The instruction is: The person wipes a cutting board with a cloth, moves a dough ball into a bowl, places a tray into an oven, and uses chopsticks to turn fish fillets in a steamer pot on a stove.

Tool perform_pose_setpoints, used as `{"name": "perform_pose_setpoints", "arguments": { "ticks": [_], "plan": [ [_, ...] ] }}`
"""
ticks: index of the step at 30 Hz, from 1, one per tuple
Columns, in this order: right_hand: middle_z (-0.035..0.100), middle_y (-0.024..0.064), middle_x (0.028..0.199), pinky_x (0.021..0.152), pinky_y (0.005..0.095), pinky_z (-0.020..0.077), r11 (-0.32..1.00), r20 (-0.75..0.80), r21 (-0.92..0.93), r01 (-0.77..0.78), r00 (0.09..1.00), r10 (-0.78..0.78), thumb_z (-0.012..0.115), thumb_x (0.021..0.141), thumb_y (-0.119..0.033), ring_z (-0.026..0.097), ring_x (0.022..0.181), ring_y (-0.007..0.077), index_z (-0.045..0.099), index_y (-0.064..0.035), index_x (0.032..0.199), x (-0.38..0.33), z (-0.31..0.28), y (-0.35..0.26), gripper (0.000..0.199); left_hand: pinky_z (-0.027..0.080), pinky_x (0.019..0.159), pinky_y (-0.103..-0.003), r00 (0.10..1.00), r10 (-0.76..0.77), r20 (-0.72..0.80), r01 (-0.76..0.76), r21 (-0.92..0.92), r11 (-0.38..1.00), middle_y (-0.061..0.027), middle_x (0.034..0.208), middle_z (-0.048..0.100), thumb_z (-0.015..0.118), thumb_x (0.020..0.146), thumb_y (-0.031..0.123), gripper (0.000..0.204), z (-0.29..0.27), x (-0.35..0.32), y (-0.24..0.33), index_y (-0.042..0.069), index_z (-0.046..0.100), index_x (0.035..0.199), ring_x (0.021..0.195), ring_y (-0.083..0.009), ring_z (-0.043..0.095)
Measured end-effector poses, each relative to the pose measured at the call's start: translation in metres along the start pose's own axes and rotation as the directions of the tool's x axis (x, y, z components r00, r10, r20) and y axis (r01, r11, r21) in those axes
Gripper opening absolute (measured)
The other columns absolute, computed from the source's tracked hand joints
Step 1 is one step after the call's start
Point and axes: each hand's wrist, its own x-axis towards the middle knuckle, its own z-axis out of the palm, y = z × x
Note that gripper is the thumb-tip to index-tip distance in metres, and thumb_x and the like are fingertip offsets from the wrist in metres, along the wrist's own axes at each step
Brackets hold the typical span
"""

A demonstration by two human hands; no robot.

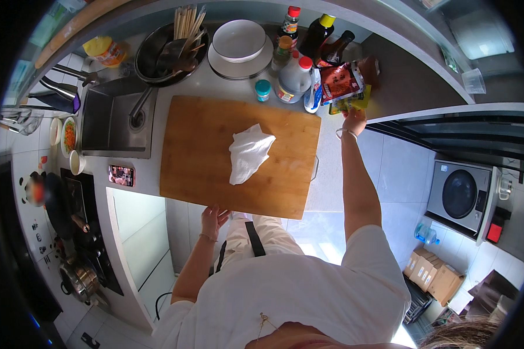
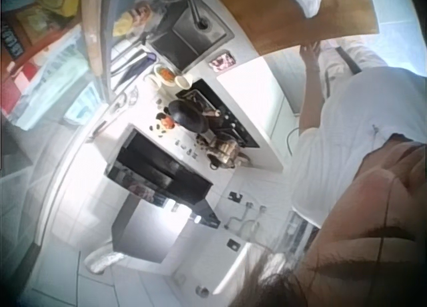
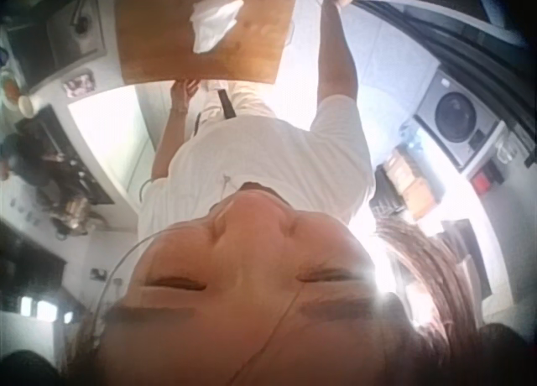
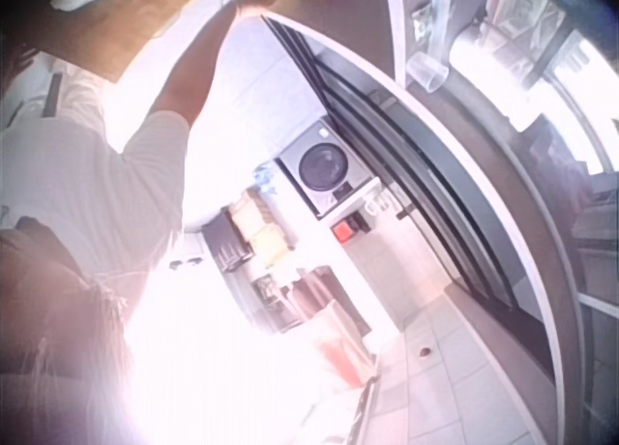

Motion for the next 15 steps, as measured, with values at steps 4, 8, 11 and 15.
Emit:
{"name": "perform_pose_setpoints", "arguments": {
  "ticks": [4, 8, 11, 15],
  "plan": [
    [0.06, 0.0076, 0.069, 0.05, 0.026, 0.0488, 0.925, -0.091, -0.284, 0.252, 0.953, -0.288, 0.053, 0.082, -0.005, 0.061, 0.056, 0.0156, 0.057, 0.003, 0.078, 0.032, 0.006, 0.021, 0.01, 0.047, 0.069, -0.029, 0.998, -0.062, 0.0, 0.061, 0.211, 0.976, -0.0077, 0.09, 0.066, 0.045, 0.092, 0.034, 0.025, 0.012, -0.011, 0.026, 0.012, 0.05, 0.102, 0.082, -0.0178, 0.065],
    [0.062, 0.0079, 0.072, 0.057, 0.0253, 0.0504, 0.986, -0.142, -0.067, 0.15, 0.977, -0.158, 0.061, 0.082, -0.01, 0.058, 0.063, 0.0123, 0.059, 0.0045, 0.08, 0.052, -0.012, 0.053, 0.014, 0.046, 0.06, -0.026, 1.0, -0.013, -0.017, 0.018, 0.291, 0.957, -0.0074, 0.087, 0.067, 0.045, 0.091, 0.038, 0.029, 0.023, -0.017, 0.035, 0.011, 0.052, 0.099, 0.078, -0.0167, 0.065],
    [0.057, 0.0106, 0.097, 0.073, 0.0304, 0.0521, 0.708, -0.1, 0.705, -0.053, 0.98, 0.174, 0.058, 0.084, -0.007, 0.057, 0.084, 0.019, 0.047, 0.0024, 0.112, -0.006, -0.019, 0.018, 0.032, 0.045, 0.054, -0.025, 0.999, -0.02, -0.048, 0.036, 0.344, 0.938, -0.0072, 0.084, 0.067, 0.046, 0.09, 0.041, 0.032, 0.007, -0.006, 0.023, 0.01, 0.055, 0.093, 0.075, -0.0166, 0.065],
    [0.058, 0.0073, 0.099, 0.064, 0.0255, 0.0424, 0.926, 0.312, -0.111, 0.36, 0.897, -0.312, 0.058, 0.076, -0.001, 0.053, 0.083, 0.0173, 0.055, -0.0049, 0.101, -0.153, -0.037, -0.053, 0.025, 0.048, 0.054, -0.03, 0.992, 0.124, 0.022, -0.124, 0.355, 0.927, -0.0087, 0.078, 0.066, 0.049, 0.087, 0.041, 0.034, -0.029, 0.016, -0.018, 0.009, 0.058, 0.087, 0.071, -0.0202, 0.065]
  ]
}}
